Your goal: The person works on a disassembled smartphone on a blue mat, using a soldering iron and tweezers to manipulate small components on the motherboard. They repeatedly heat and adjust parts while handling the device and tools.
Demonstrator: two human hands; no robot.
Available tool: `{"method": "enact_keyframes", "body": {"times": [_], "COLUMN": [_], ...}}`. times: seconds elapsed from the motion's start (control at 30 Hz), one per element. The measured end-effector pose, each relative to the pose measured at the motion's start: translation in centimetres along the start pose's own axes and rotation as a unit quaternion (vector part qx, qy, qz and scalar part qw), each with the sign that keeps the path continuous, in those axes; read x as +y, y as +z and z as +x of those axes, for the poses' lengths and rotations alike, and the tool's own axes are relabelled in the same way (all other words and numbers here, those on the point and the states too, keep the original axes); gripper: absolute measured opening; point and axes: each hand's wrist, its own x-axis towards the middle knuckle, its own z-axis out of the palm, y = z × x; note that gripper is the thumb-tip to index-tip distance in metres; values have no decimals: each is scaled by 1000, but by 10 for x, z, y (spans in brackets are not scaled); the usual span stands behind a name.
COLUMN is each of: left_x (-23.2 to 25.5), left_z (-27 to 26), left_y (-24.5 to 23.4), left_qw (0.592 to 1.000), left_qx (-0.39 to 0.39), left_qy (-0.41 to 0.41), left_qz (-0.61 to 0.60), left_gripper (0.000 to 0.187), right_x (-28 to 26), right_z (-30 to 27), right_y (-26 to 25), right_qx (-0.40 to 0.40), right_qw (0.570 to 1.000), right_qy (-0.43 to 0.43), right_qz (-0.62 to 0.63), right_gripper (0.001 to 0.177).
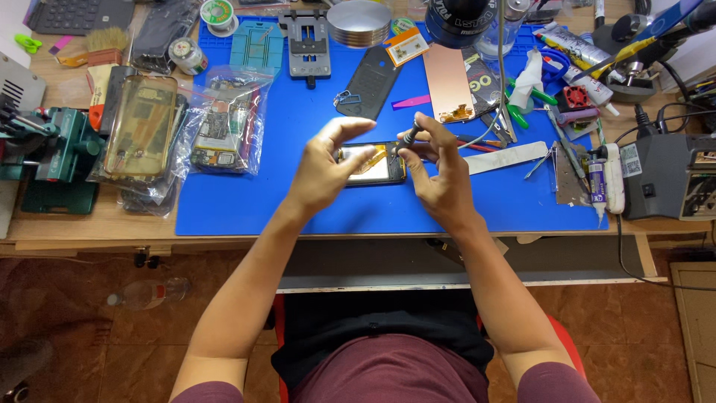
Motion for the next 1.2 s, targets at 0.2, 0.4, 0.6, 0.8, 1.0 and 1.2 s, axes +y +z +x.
{"method": "enact_keyframes", "body": {"times": [0.2,0.4,0.6,0.8,1.0,1.2], "left_x": [7,6,4,2,2,4], "left_z": [4,5,6,8,7,7], "left_y": [-26,-33,-34,-34,-35,-36], "left_qw": [995,993,991,990,988,986], "left_qx": [44,60,62,64,63,64], "left_qy": [12,16,9,8,10,14], "left_qz": [86,105,118,125,140,150], "left_gripper": [25,21,19,18,17,17], "right_x": [10,18,16,17,24,22], "right_z": [-8,-8,-10,-3,4,3], "right_y": [0,1,2,-2,-8,-13], "right_qx": [-28,-28,-39,-36,-42,-41], "right_qw": [999,998,998,992,988,991], "right_qy": [40,49,51,-52,-91,-77], "right_qz": [-17,-14,-21,-105,-116,-106], "right_gripper": [52,53,55,54,37,33]}}
